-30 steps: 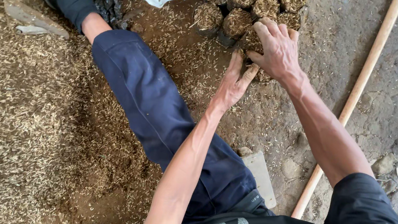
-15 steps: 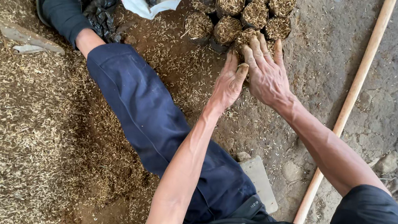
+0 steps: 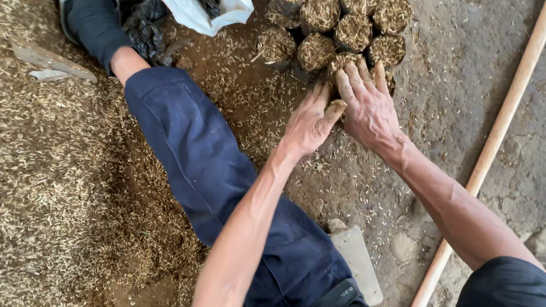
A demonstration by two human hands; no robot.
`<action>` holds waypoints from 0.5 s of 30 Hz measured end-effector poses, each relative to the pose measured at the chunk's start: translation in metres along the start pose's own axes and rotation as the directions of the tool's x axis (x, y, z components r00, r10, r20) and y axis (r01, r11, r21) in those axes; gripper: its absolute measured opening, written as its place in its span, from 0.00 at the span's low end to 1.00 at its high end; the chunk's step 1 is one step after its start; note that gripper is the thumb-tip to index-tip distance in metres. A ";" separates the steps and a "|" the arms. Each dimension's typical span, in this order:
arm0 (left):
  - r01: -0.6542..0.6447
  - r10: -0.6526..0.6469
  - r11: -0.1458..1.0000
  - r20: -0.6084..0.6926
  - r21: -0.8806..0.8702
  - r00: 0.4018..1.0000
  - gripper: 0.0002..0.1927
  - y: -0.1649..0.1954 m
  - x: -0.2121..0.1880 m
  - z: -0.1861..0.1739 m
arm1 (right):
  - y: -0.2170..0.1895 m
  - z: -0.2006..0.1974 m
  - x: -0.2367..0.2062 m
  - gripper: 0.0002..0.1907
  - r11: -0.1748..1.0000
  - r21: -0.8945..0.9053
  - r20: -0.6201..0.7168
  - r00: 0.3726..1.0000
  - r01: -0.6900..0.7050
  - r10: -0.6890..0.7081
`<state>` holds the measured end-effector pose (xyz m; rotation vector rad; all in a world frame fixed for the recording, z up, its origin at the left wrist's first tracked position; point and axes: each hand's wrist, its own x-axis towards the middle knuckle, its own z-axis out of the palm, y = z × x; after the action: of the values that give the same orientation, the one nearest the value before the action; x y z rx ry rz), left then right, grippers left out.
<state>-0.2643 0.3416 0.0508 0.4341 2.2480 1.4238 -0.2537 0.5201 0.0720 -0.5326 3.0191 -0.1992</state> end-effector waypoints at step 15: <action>0.252 -0.064 0.578 -0.265 0.776 0.962 0.21 0.083 -0.369 -0.347 | -0.168 -0.043 0.143 0.13 0.876 0.405 -0.127 0.965 0.261 -0.228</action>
<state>-0.1283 -0.0684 0.3283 0.3322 2.9415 0.2531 -0.3353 0.3191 0.1316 -0.8716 2.8323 -0.8779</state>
